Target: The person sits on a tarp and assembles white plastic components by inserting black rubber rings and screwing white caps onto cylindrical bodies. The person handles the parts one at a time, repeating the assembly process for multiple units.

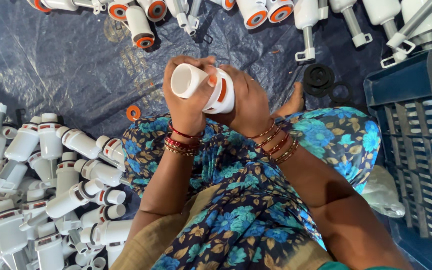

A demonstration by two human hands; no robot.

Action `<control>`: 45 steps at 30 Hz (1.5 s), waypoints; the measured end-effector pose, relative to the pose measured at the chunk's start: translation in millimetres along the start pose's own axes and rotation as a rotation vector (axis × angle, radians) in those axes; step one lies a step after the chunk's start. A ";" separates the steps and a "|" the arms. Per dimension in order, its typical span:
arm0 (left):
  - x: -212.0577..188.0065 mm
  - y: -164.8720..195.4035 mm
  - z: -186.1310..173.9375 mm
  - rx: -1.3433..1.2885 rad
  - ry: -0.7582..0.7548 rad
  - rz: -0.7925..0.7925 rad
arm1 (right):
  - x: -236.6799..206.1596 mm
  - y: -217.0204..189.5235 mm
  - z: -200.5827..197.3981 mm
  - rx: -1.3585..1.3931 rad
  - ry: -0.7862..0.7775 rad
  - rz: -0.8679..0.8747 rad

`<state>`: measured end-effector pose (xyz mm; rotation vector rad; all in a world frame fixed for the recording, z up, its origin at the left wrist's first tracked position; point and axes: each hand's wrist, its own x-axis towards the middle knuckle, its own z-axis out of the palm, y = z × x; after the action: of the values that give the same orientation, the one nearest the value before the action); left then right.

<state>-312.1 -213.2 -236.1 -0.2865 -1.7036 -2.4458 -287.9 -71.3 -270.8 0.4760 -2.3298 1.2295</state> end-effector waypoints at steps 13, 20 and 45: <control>-1.8 11.0 -31.5 0.532 -0.482 0.349 | 1.2 59.0 8.7 0.144 -0.352 -0.227; -16.9 -72.5 -98.1 0.626 -0.128 0.210 | 3.1 194.1 -6.6 -0.687 -0.157 0.981; 5.5 -59.6 -219.1 0.604 -0.213 0.276 | 38.5 159.8 67.9 -0.805 -0.254 1.287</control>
<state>-346.8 -398.4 -363.1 -0.6605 -2.2117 -1.6611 -415.7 -45.1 -391.7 -1.3752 -3.0790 0.4353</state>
